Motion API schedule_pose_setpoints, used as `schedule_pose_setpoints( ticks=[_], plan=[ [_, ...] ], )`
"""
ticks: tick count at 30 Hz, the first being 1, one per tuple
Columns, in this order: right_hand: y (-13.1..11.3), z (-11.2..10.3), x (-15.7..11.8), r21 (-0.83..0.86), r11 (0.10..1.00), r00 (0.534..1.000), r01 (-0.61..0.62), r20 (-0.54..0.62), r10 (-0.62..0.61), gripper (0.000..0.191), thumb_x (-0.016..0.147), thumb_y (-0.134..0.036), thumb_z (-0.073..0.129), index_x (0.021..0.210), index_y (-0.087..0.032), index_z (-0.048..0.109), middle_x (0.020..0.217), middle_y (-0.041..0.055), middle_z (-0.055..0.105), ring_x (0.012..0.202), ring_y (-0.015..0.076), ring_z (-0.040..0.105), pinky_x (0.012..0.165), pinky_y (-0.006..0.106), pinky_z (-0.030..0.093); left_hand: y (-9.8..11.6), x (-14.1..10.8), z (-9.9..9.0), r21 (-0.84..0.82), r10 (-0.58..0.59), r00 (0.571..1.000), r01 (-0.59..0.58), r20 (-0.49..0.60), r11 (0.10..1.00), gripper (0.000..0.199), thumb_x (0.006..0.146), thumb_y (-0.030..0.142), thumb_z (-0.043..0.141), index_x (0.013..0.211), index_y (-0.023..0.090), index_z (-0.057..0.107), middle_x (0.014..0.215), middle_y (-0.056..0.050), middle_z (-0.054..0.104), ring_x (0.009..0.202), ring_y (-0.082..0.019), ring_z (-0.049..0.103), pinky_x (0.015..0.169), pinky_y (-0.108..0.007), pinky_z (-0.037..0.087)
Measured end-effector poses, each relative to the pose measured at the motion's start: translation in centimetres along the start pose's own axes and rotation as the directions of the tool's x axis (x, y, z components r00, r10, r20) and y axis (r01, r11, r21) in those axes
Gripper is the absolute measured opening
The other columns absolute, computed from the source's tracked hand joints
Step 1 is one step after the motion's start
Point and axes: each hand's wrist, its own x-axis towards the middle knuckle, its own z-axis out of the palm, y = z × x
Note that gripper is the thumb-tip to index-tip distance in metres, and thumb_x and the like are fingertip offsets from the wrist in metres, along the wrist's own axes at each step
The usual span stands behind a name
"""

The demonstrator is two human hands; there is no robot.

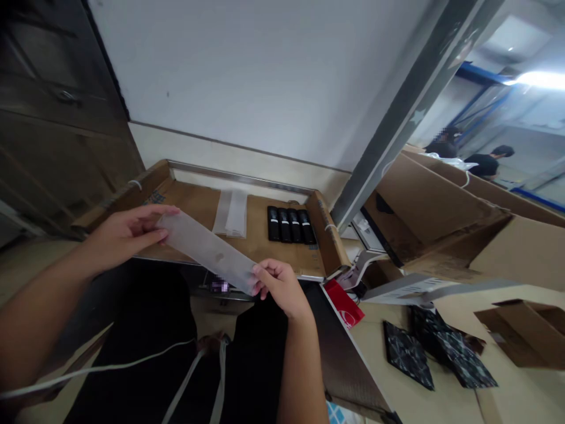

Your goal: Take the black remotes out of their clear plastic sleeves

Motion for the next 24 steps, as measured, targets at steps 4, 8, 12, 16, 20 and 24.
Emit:
schedule_pose_setpoints(
  ticks=[4,8,12,16,20,24],
  plan=[
    [0.3,1.0,0.7,0.11,0.994,0.994,-0.002,-0.109,0.014,0.038,0.079,-0.055,0.071,0.084,-0.019,0.059,0.06,-0.0036,0.061,0.046,0.0089,0.057,0.044,0.018,0.047,-0.4,0.1,0.5,0.017,0.003,1.0,-0.003,-0.018,1.0,0.048,0.078,0.04,0.069,0.123,0.023,0.063,0.115,-0.008,0.07,0.085,-0.022,0.07,0.078,-0.038,0.061],
    [1.3,2.1,1.6,0.136,0.991,0.979,0.021,-0.205,0.008,0.04,0.08,-0.055,0.069,0.092,-0.019,0.057,0.064,-0.0028,0.062,0.05,0.0127,0.061,0.044,0.021,0.05,-0.6,0.0,1.2,0.028,0.011,0.998,-0.009,-0.06,1.0,0.049,0.079,0.038,0.069,0.124,0.023,0.063,0.099,-0.006,0.072,0.08,-0.021,0.07,0.078,-0.037,0.06],
    [2.4,2.6,2.3,0.081,0.988,0.897,0.131,-0.433,-0.084,0.041,0.081,-0.056,0.065,0.101,-0.02,0.055,0.059,-0.0073,0.053,0.041,0.0111,0.053,0.038,0.022,0.045,-1.2,-0.7,2.5,-0.001,-0.013,0.994,0.013,-0.106,1.0,0.052,0.08,0.037,0.068,0.128,0.021,0.061,0.088,-0.004,0.072,0.076,-0.02,0.07,0.076,-0.035,0.06],
    [3.1,2.5,2.5,-0.101,0.982,0.787,0.158,-0.588,-0.187,0.04,0.088,-0.056,0.055,0.104,-0.02,0.055,0.051,-0.0086,0.047,0.035,0.0107,0.043,0.032,0.021,0.035,-1.4,-1.7,4.0,-0.042,-0.026,0.989,0.02,-0.144,0.999,0.054,0.081,0.037,0.068,0.13,0.019,0.059,0.091,-0.005,0.072,0.075,-0.019,0.07,0.075,-0.034,0.06],
    [3.3,2.0,2.3,-0.217,0.967,0.731,0.134,-0.638,-0.244,0.04,0.091,-0.057,0.052,0.104,-0.02,0.059,0.056,-0.0062,0.05,0.038,0.0106,0.045,0.034,0.022,0.036,-1.2,-2.1,4.7,-0.068,-0.019,0.987,0.008,-0.161,0.998,0.052,0.082,0.037,0.067,0.13,0.019,0.06,0.087,-0.005,0.071,0.073,-0.018,0.069,0.073,-0.032,0.059],
    [2.9,1.8,2.0,-0.043,0.972,0.778,0.232,-0.592,-0.212,0.04,0.087,-0.057,0.059,0.103,-0.021,0.058,0.056,-0.0083,0.045,0.04,0.0094,0.043,0.036,0.021,0.037,-1.4,-2.0,4.7,-0.114,-0.027,0.987,0.009,-0.156,0.993,0.053,0.081,0.037,0.069,0.13,0.02,0.06,0.094,-0.006,0.072,0.075,-0.018,0.069,0.071,-0.031,0.059]
  ],
)
